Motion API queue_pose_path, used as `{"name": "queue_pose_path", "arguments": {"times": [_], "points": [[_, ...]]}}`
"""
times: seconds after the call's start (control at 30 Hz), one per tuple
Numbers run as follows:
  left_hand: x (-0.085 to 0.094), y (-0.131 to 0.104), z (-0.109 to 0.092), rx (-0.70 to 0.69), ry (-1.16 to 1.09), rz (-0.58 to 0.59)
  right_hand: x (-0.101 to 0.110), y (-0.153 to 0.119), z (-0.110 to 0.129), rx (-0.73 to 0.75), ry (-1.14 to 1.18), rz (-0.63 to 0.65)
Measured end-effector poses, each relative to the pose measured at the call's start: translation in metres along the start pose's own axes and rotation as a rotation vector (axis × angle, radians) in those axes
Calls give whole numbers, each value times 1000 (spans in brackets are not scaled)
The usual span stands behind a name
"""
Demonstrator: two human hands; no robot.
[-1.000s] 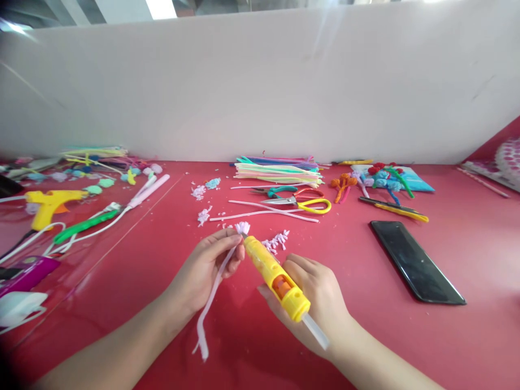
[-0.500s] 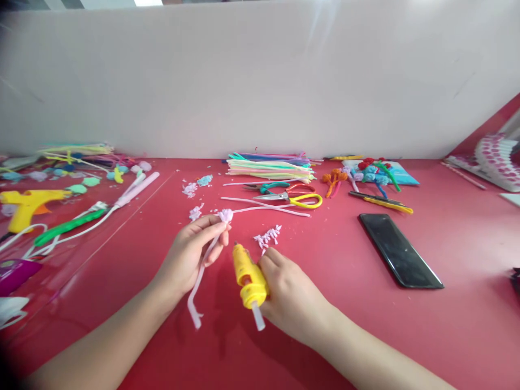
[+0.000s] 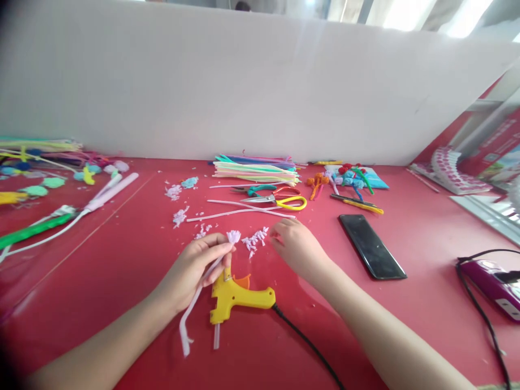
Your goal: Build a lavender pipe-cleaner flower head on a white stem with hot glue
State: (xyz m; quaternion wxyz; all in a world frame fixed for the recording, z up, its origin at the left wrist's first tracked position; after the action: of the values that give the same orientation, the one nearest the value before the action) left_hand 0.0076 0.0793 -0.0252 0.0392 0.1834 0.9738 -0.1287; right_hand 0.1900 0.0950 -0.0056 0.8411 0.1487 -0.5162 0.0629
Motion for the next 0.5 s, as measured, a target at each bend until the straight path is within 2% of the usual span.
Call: {"name": "queue_pose_path", "arguments": {"times": [0.23, 0.33, 0.5], "points": [[0, -1, 2, 21, 35, -16, -24, 26, -8, 13, -150, 52], [-2, -3, 0, 13, 14, 3, -29, 25, -13, 1, -164, 29], [-6, -5, 1, 0, -10, 33, -26, 17, -17, -7, -102, -66]]}}
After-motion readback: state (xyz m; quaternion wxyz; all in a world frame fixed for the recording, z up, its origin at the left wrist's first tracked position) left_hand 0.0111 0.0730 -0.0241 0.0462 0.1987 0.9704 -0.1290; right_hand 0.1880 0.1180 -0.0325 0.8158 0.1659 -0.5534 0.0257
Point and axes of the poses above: each hand's wrist, its own y-axis towards the middle knuckle, its own x-axis out of the back of the hand, z = x × y, the point moved 6 cm from there along y, towards the middle knuckle, and after that the axes turned 4 degrees about y, right-handed, at the moved point
